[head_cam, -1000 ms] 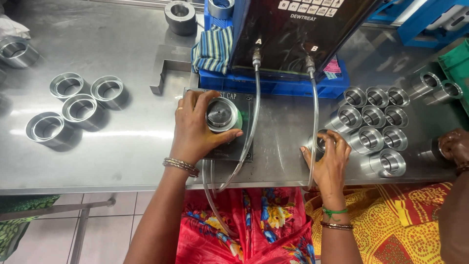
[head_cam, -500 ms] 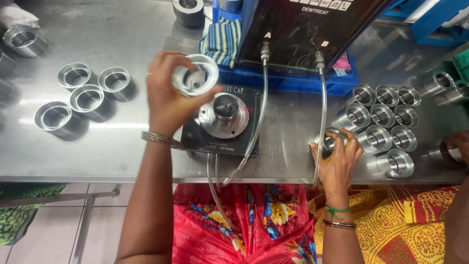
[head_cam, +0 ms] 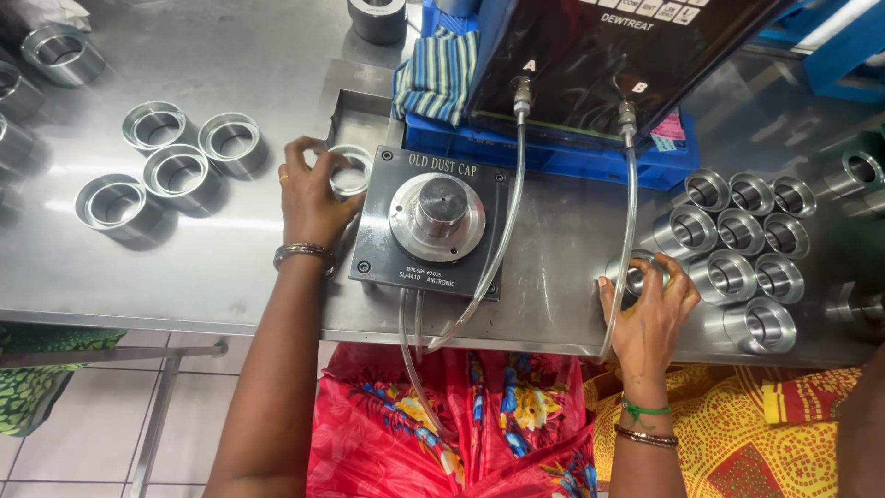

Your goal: Placing metal rings on a specialized machine for inspection or treatment and then sorting them into crates.

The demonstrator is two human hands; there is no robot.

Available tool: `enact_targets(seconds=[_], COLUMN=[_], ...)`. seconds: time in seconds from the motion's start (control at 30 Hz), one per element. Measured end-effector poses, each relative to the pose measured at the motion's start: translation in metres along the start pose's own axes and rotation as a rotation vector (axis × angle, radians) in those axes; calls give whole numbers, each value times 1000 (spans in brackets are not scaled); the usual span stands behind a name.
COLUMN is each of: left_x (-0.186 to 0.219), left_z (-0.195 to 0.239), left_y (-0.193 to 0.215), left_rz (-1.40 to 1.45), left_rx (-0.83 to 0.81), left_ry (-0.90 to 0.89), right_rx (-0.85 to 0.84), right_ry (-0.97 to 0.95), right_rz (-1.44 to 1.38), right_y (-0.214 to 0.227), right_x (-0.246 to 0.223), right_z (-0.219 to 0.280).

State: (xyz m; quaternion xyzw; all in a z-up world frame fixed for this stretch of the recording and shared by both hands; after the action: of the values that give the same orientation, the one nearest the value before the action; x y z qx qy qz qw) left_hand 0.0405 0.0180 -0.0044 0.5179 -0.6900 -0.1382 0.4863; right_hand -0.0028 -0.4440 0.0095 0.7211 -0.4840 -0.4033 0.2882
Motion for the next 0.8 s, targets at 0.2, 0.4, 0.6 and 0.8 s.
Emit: enact_targets(seconds=[0.2,0.4,0.6,0.8], left_x=[-8,5,21,21], left_z=[-6,-19,-15,-5], left_y=[-9,-14,-5,22], left_rz=[167,12,-172,-359], left_rx=[-55,16,12,13], left_ry=[132,77,1,134], right_rx=[-13,-20,-21,60], right_ry=[-27,-36,-37,-63], right_rz=[0,-15,5,-39], right_y=[-3,-2,-4,-6], right_x=[4,2,7,21], right_z=[1,0,2,3])
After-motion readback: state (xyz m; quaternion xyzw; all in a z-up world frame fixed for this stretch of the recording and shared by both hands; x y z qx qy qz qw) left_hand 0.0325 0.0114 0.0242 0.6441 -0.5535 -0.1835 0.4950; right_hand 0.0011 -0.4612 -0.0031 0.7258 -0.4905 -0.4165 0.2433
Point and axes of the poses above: each hand's wrist, its own z-axis away from the middle knuckle, its own y-axis out of the back of the hand, x = y × z, the point moved 5 cm from there along -z, towards the middle knuckle, and after that the axes turned 4 degrees about -z, right-handed, at the moved point
